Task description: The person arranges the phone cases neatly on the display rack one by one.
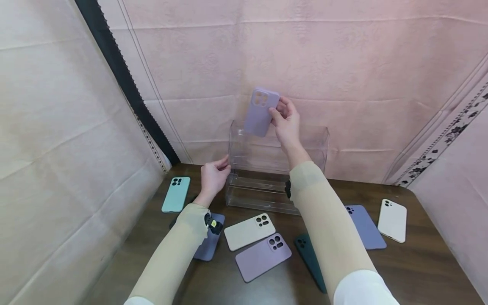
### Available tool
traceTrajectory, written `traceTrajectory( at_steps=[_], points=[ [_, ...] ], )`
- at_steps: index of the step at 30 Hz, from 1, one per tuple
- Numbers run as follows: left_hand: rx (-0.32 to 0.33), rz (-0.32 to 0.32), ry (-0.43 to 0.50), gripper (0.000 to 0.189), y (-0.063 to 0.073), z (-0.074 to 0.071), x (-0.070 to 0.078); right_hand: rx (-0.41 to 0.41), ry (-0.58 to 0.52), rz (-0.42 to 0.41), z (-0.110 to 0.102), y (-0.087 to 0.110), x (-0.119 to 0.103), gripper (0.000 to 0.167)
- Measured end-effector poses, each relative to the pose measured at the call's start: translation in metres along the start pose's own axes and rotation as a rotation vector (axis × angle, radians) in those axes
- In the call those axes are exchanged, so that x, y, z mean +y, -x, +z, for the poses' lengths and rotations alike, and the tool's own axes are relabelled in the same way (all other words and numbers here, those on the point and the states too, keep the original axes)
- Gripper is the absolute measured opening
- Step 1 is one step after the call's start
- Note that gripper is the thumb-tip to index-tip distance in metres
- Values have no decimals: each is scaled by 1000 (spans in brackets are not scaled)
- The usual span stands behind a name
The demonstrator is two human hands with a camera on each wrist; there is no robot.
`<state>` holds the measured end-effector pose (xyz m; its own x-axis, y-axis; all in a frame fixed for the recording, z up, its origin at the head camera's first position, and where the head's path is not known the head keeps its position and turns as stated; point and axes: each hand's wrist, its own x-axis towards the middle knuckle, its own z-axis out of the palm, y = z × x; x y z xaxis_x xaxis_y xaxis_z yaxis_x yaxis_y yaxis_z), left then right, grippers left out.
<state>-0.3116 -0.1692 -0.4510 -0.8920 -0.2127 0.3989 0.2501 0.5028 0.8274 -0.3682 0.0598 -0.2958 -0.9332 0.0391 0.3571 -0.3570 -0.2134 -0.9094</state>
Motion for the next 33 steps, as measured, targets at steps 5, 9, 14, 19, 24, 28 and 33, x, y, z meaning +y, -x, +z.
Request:
traceTrajectory(
  at_steps=[5, 9, 14, 19, 24, 28, 33],
  points=[
    [7, 15, -6, 34, -2, 3, 1, 11, 49, 32, 1, -4, 2, 40],
    [11, 18, -8, 34, -3, 4, 2, 13, 58, 48, 1, -11, 9, 42],
    [12, 25, -13, 35, -3, 5, 4, 6, 59, 20, 2, -25, 25, 41],
    [12, 27, -16, 35, -2, 7, 8, -10, 113, -1, 7, -29, 33, 38],
    [-4, 22, -24, 35, -1, 8, 8, -25, 188, 49, 10, -29, 34, 40],
    [-12, 26, -27, 36, 0, 7, 6, -39, 288, 90, 13, -27, 40, 43],
    [-14, 9, -43, 36, 3, 1, 3, -37, 431, 88, 18, -17, 53, 49]
  ],
)
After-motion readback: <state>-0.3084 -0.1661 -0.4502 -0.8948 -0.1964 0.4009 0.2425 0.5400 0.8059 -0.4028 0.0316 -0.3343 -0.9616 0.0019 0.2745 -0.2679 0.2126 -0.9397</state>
